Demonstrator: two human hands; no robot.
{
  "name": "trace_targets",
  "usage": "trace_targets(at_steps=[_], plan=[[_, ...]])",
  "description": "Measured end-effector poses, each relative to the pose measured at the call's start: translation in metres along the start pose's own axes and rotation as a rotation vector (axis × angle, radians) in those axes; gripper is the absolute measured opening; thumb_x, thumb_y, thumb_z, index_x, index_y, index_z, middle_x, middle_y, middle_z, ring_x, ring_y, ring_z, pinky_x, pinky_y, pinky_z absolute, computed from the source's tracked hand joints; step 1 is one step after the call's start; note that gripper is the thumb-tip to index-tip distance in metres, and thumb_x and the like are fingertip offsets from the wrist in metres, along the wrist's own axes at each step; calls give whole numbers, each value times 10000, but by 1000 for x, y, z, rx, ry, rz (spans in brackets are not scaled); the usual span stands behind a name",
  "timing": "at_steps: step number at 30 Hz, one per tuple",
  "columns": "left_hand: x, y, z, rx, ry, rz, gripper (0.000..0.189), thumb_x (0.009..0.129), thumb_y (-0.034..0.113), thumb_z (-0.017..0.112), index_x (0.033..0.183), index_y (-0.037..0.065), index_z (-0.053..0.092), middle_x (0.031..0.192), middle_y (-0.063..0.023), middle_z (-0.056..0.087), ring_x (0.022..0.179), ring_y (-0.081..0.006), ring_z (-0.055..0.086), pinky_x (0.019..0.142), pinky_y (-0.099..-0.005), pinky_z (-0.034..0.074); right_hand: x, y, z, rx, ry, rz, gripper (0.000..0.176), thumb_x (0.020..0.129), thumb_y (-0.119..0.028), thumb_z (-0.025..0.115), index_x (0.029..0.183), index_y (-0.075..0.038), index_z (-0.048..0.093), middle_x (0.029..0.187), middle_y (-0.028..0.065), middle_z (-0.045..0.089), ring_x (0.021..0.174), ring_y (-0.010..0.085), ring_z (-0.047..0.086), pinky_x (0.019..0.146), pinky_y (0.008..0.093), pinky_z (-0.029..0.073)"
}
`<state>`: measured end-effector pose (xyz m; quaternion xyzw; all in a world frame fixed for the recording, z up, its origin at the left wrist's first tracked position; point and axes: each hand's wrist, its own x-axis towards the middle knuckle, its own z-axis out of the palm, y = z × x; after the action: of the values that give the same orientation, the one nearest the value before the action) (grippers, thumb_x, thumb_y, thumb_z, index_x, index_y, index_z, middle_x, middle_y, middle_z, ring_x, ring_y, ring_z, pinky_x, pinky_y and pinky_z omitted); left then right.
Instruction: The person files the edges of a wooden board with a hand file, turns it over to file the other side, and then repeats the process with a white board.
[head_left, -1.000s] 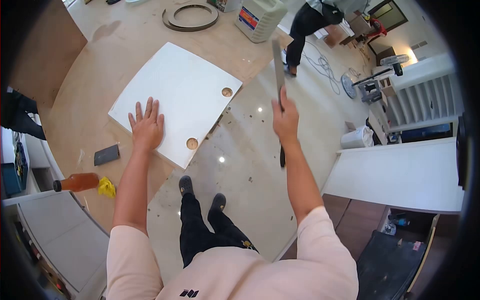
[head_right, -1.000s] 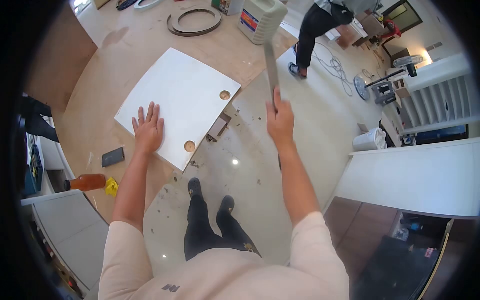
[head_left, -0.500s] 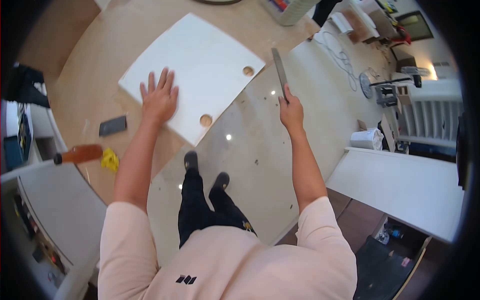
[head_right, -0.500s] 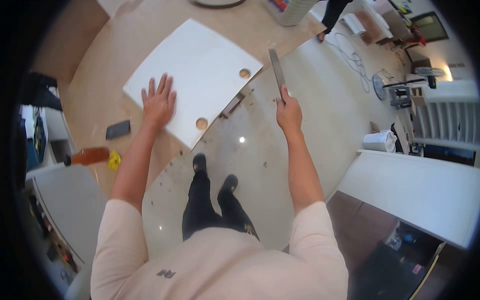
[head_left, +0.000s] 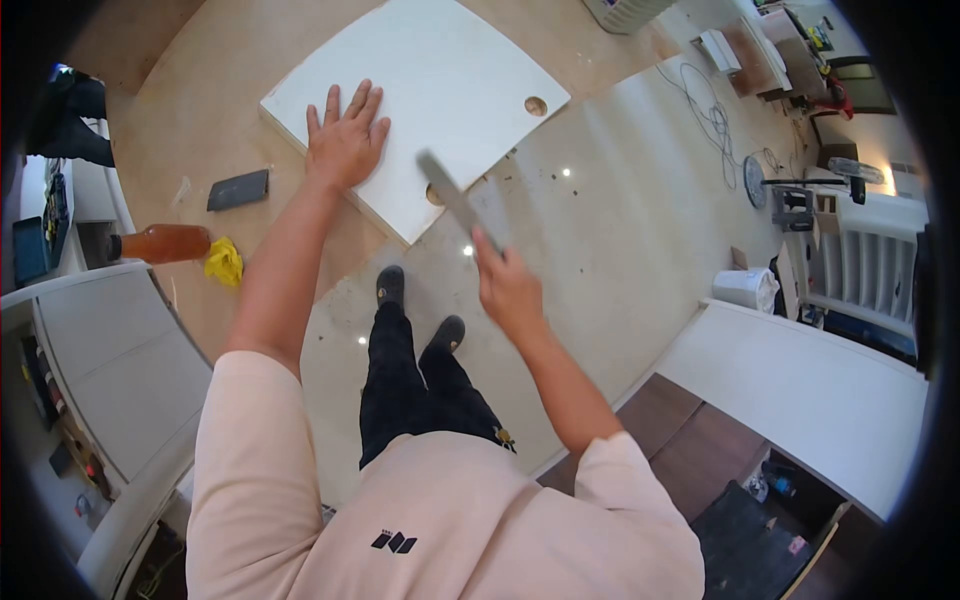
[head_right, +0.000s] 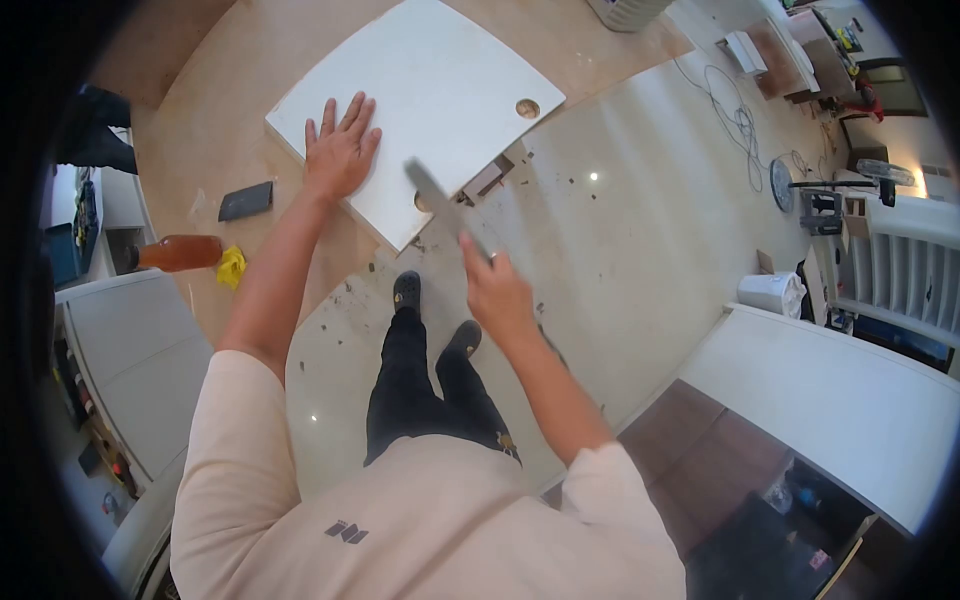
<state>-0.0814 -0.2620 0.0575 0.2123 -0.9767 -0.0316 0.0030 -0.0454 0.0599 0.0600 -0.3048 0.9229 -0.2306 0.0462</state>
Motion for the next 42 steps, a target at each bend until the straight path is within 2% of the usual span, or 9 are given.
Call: trace_targets(at_steps=[4,10,13,16,21,25,31,37,42], plan=[[4,-5,2,0,28,27,574,1040,479,306,1574,270,315,1656,75,227,1533,-311,165,1241,-523,93,53,-5,-9,-31,37,-21,427,957,-217,625,1372,-309,594,851,122,551,682,355,629,563,443,506],[2,-13,6,-44,87,80,552,1041,470,308,1554,273,363,1640,66,274,1524,-314,200,1244,-482,121,-49,3,-12,93,-75,78,352,981,-266,594,1332,-279,620,818,115,565,694,365,607,592,465,489],[3,-15,12,-37,134,96,540,1042,447,327,1551,270,369,1632,66,295,1518,-317,218,1242,-476,141,37,-5,-2,-6,31,13,360,973,-233,609,1330,-277,631,812,116,558,696,367,604,593,455,487],[6,-18,11,4,114,136,523,1042,418,357,1538,257,395,1629,59,303,1511,-323,237,1232,-469,184,59,-12,-12,-15,43,0,388,966,-213,619,1347,-286,624,806,115,552,689,372,600,594,449,489],[9,-36,8,-126,165,256,477,1039,355,402,1491,220,472,1593,24,380,1481,-351,300,1208,-461,249,-48,-3,-15,125,-79,40,387,968,-217,615,1349,-284,621,799,118,546,681,363,602,597,450,491],[6,-37,14,-143,211,286,453,1036,327,422,1464,207,510,1562,15,430,1463,-362,331,1201,-469,263,45,-10,2,-5,11,-11,472,954,-232,622,1412,-331,563,791,92,529,653,330,609,575,443,496],[5,-37,12,-153,207,280,451,1036,320,422,1461,201,514,1565,19,426,1468,-343,330,1202,-457,266,-43,-15,-15,84,-80,19,401,951,-244,623,1346,-314,612,799,95,544,637,341,610,552,450,497],[7,-38,13,-132,193,290,446,1034,293,426,1460,200,516,1565,20,425,1466,-329,339,1201,-455,270,32,-23,6,-3,14,-47,420,948,-235,631,1357,-331,611,808,81,530,645,312,624,558,427,514],[14,-42,14,-144,214,303,444,1032,283,433,1459,194,515,1565,6,426,1461,-349,341,1194,-467,276,-28,-17,-10,42,-88,10,373,968,-257,597,1335,-323,613,848,103,549,666,345,625,571,459,515]])
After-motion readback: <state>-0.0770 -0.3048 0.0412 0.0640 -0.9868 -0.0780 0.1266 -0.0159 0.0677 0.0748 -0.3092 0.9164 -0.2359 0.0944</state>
